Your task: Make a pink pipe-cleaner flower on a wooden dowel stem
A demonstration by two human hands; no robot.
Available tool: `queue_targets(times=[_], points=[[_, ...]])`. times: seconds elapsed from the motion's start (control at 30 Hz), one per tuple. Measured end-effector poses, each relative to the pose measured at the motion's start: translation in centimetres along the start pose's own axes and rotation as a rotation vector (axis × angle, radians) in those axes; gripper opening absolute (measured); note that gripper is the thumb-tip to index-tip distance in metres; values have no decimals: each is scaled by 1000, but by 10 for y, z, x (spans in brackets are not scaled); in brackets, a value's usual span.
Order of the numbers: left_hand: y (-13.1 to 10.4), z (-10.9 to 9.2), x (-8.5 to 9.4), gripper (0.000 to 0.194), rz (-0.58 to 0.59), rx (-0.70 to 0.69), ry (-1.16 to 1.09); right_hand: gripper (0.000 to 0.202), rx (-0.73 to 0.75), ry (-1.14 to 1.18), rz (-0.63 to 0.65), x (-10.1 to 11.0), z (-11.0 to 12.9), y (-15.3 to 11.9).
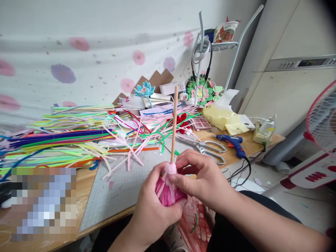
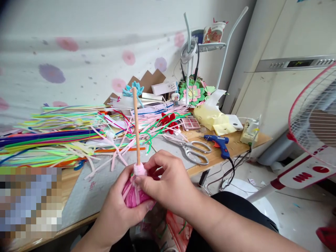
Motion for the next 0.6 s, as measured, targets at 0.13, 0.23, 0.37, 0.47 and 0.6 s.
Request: queue_targets(times=[0.13,0.23,0.37,0.47,0.6], points=[[3,2,3,53,-15,-25,69,18,-174,110,-4,0,-6,3],[1,6,6,61,-38,10,2,15,-157,112,9,1,-8,6],[-4,10,8,69,-66,89,-276,9,14,-2,-5,1,-4,6],[-8,10,7,65,10,111,-478,11,105,-135,-27,-2,1,2],[-16,15,12,67,91,152,-719,14,177,-92,18,-2,9,-7]])
Point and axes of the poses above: each hand's wrist, its own y-axis towards the middle knuckle, its own x-axis out of the back of the hand, z = x × y, the point moved 2 cm from there along y, towards the middle knuckle, and after that the axes turned 6 degrees about y, right-handed, at the moved point
